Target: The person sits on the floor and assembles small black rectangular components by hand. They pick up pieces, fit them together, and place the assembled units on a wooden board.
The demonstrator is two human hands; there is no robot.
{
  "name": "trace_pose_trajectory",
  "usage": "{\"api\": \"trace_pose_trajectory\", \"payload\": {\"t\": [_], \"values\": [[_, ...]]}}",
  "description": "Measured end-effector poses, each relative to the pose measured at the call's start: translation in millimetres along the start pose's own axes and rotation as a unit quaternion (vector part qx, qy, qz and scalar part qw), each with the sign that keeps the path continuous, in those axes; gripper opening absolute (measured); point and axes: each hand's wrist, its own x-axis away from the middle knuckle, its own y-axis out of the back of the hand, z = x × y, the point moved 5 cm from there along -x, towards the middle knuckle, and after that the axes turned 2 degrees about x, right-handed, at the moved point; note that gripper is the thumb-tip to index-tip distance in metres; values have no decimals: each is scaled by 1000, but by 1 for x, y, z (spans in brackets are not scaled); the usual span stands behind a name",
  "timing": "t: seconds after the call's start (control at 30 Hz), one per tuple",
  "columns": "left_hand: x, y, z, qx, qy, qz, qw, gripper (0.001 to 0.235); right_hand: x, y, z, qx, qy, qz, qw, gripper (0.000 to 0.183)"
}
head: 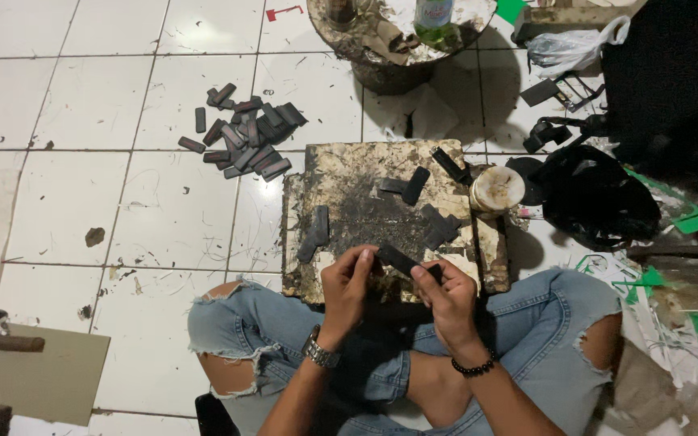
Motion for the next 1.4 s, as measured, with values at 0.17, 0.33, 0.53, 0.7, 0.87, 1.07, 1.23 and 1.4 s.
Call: {"api": "trace_pose_trajectory", "payload": {"t": [0.17,0.33,0.53,0.7,0.87,1.07,1.23,1.4], "values": [[3,-2,19,114,32,42,992,16,5,-6,-1,-125,-125,27,984,19],[6,-3,18,118,51,42,991,15,11,-10,3,-138,-166,42,975,19],[8,-13,8,249,91,18,964,17,15,-11,-8,-134,-192,57,971,13],[6,-5,17,236,28,22,971,18,13,-16,20,1,-135,59,989,25],[9,-3,16,166,16,20,986,21,4,-8,18,-18,-8,105,994,46],[10,-7,16,108,-35,25,993,22,2,-12,31,79,99,101,987,40],[3,-10,1,87,-94,29,991,22,-3,-8,33,154,156,75,973,42],[0,-12,-1,75,-105,43,991,20,-7,-7,42,211,208,46,954,33]]}}
